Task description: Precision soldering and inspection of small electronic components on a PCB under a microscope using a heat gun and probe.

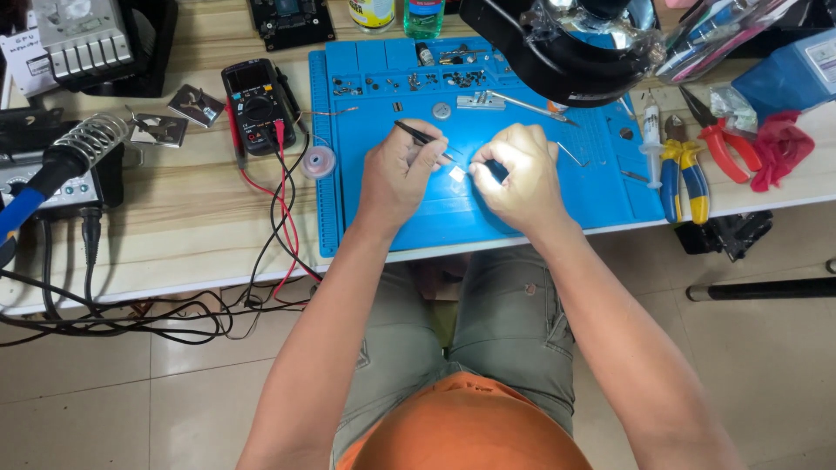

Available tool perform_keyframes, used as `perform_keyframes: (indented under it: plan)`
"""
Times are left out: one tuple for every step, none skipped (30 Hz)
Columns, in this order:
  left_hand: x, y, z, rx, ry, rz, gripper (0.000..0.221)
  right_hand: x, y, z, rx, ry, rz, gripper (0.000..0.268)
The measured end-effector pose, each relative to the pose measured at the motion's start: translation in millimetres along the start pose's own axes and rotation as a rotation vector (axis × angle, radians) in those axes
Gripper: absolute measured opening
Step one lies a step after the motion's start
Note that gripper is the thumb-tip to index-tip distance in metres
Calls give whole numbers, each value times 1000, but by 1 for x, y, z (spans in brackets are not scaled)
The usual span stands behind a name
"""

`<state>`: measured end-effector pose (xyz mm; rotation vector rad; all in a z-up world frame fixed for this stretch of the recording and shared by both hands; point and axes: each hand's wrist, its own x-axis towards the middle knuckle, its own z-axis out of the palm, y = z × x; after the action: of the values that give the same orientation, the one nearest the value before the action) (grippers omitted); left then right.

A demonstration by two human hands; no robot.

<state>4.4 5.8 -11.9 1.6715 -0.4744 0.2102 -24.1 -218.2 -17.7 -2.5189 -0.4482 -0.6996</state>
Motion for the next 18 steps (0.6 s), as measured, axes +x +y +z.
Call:
perform_keyframes:
  plan:
    - [0, 0, -1, -12, 49, 25, 18, 1, -6, -1, -38, 1, -19, 14]
    - [1, 0, -1, -26, 96, 51, 19, 1, -11, -2, -78, 3, -37, 16]
    - [0, -1, -1, -28, 96, 51, 19, 1, -13, 0, -79, 3, -37, 16]
    - [0, 0, -3, -29, 119, 56, 18, 0, -16, 2, -109, -10, -33, 18]
    - [-1, 0, -4, -31, 143, 61, 17, 0, -19, 4, -138, -23, -30, 19]
    - [-1, -1, -4, -29, 144, 61, 17, 1, -18, 4, -136, -23, -31, 19]
    - [-1, -2, -4, -38, 159, 65, 18, 2, -18, 4, -165, -59, -18, 18]
    - [0, -2, -4, -47, 174, 69, 19, 3, -16, 4, -194, -94, -4, 16]
    - [0, -2, -5, -46, 174, 69, 19, 5, -18, 4, -193, -93, -5, 16]
    - [0, -2, -4, -49, 176, 70, 19, 8, -18, 4, -194, -144, 61, 15]
    - [0, -1, -4, -52, 177, 72, 20, 10, -18, 4, -196, -194, 127, 15]
    - [0, -1, -4, -52, 177, 75, 20, 15, -19, 3, -196, -191, 126, 15]
    - [0, -1, -5, -54, 180, 75, 19, 21, -20, 1, -190, -290, 224, 15]
    - [-1, -1, -5, -55, 185, 75, 19, 27, -21, 0, -181, -390, 322, 17]
    - [-1, 0, -5, -54, 185, 77, 19, 30, -21, 1, -181, -388, 320, 17]
    - [-1, 0, -5, -47, 192, 75, 19, 33, -21, 1, -169, -433, 356, 16]
    - [0, 1, -5, -41, 198, 73, 20, 36, -21, 1, -156, -479, 392, 15]
    - [0, 1, -5, -41, 196, 76, 20, 36, -19, 1, -156, -476, 392, 15]
